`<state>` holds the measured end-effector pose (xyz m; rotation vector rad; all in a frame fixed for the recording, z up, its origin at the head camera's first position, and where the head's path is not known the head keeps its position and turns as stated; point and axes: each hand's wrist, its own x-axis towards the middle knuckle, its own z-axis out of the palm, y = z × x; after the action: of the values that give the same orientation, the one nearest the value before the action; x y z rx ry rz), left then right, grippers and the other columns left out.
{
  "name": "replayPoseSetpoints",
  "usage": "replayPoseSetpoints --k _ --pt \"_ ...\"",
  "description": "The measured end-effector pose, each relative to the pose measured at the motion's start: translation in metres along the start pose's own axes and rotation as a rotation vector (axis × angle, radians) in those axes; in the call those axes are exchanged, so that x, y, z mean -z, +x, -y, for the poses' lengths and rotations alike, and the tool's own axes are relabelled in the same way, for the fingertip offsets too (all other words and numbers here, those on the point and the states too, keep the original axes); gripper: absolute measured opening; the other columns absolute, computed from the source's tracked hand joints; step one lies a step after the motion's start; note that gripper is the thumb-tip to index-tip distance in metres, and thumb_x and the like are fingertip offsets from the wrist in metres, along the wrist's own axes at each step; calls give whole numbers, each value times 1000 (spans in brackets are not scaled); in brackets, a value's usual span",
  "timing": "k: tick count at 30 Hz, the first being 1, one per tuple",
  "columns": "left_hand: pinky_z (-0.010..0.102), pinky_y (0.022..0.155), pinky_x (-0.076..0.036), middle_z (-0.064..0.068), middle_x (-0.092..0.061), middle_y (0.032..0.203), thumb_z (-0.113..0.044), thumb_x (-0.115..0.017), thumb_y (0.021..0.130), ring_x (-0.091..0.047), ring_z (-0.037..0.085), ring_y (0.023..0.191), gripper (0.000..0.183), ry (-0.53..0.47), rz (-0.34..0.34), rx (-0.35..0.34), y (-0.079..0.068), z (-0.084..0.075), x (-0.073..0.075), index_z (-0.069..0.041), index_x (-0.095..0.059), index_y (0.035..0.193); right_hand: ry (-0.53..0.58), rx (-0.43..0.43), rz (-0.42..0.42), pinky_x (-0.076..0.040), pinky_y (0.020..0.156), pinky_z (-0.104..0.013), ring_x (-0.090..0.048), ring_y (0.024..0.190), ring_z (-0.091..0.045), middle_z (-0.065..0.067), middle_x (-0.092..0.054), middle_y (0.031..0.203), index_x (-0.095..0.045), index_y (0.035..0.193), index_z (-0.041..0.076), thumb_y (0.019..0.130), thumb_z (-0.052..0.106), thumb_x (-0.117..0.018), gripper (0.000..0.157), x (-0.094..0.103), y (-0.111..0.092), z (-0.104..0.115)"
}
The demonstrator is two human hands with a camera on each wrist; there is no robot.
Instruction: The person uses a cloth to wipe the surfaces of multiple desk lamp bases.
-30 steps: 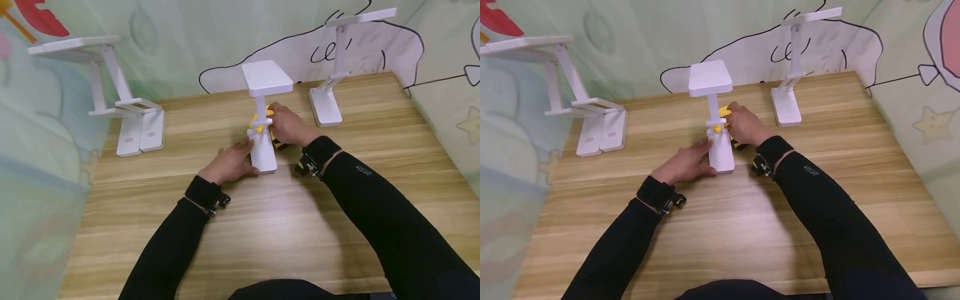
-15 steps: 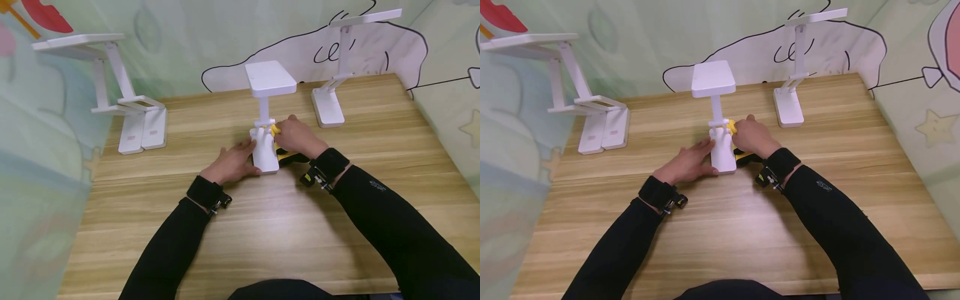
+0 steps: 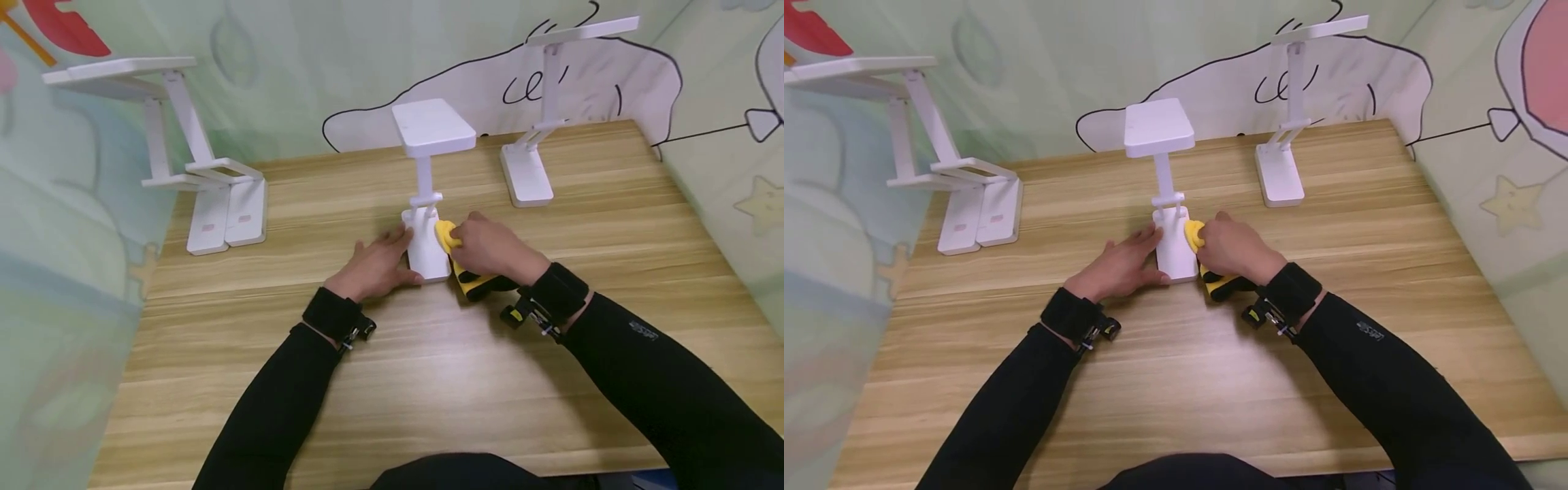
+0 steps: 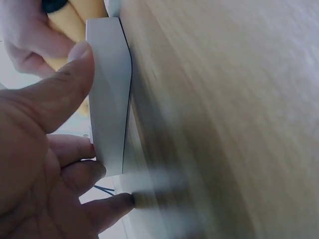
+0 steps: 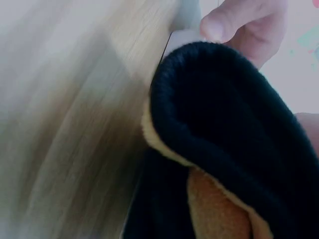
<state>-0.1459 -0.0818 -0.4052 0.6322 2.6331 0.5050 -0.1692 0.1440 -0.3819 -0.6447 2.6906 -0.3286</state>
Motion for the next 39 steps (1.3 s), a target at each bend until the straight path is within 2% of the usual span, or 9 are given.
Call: replayPoseSetpoints --k 8,11,16,21,24,27,32,35,39 --pt "74 106 -14 8 -10 163 -58 -59 88 -14 30 146 92 -14 2 -5 -1 1 0 -17 -13 156 -21 66 34 -42 58 -34 -48 78 -24 -10 -57 83 -69 95 5 87 13 -51 21 -1 -26 8" --pt "73 107 -14 8 -10 163 -58 -59 88 -14 29 145 92 -16 8 -5 0 2 1 -17 -14 156 -28 69 76 -43 60 -35 -49 79 -24 -11 -58 88 -70 100 5 86 13 -52 24 1 -35 10" --pt "73 105 -17 5 -14 163 -58 -61 87 -17 27 145 91 9 9 19 -1 3 5 -19 -15 156 -3 81 190 -48 86 -46 -53 103 -28 -17 -64 114 -66 120 2 87 15 -51 39 14 -46 10" --pt "75 104 -15 4 -20 161 -57 -64 85 -20 31 144 90 20 -29 47 -1 0 5 -21 -20 155 171 95 261 -47 76 -38 -54 88 -24 -11 -60 105 -68 121 15 87 12 -54 37 26 -54 2" --pt "76 104 -16 5 -26 160 -57 -64 85 -24 29 143 89 12 -71 34 -3 -2 3 -19 -25 154 305 69 192 -46 67 -33 -53 79 -23 -10 -58 99 -67 122 19 87 12 -55 38 27 -55 -3" --pt "68 107 -24 4 -37 155 -55 -63 87 -34 24 138 82 -53 -124 15 -8 -1 4 -18 -31 152 413 9 11 -45 65 -35 -53 79 -25 -13 -59 97 -64 127 16 90 15 -55 38 19 -54 -6" --pt "44 97 -46 5 -55 139 -50 -55 95 -54 19 117 60 -341 -196 55 -25 -3 15 -17 -45 144 649 -106 -271 -43 71 -37 -50 89 -28 -14 -54 110 -52 140 17 95 22 -54 45 -6 -51 4" --pt "40 93 -48 4 -55 135 -54 -51 95 -56 18 114 59 -558 -212 89 -35 -7 18 -16 -45 140 856 -109 -331 -46 77 -38 -52 95 -29 -14 -49 121 -41 147 18 96 20 -51 51 -19 -50 22" --pt "38 95 -48 5 -44 144 -63 -50 91 -53 16 119 72 -770 -170 87 -46 -16 16 -15 -30 140 1094 -108 -321 -52 81 -40 -57 102 -29 -16 -43 128 -28 145 13 97 22 -51 54 -33 -47 54"
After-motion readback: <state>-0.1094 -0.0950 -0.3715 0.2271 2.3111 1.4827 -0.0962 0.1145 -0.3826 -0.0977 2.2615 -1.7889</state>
